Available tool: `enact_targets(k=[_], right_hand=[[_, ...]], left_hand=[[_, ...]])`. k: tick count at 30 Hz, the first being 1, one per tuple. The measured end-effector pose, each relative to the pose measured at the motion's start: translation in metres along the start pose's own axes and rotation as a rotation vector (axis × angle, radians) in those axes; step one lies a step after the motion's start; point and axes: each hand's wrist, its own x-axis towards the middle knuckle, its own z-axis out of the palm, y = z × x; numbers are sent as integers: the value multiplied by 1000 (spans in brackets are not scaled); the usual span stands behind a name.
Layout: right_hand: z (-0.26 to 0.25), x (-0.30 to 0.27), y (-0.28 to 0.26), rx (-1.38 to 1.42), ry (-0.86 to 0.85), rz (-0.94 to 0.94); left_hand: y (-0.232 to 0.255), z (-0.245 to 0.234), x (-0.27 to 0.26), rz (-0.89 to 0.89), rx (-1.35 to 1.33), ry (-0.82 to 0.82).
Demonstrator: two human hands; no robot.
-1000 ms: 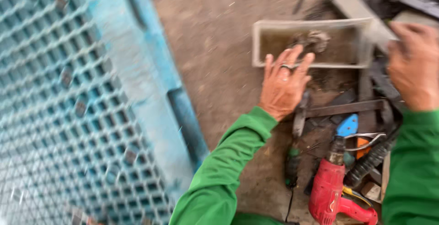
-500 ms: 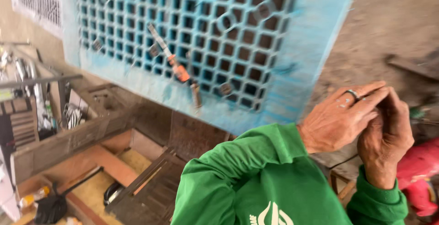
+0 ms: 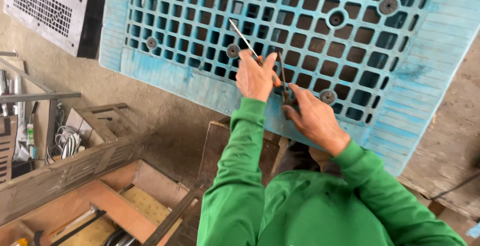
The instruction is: The person repairs a blue plastic pallet using a soldering iron to melt and fuse plastic, then works at a workbench using a heat gun and various tools to manipulate small plastic parts.
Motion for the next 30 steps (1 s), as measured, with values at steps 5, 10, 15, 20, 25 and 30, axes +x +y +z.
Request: enact_targets(k=[5,10,15,20,25,30], right_hand=[[45,19,-7,-206,75,18],[46,-8,13,399,3,294],[29,-69,5,1121,-75,561],[13,-116,-3,1284,114,555],[-17,-166,17,1298,257,598],[-46,-254,60,1413,521,587]], left_hand=[[-31,-18,-50,-22,-361,-187],[-12,-71,-158,-151,-723,-249],[4,-88,-201,50,-747,-277],[35,-86,-228,243,-684,-380],[62,-86,-250,342,-745,-616],[107,-58,-290,337,-789,-868]])
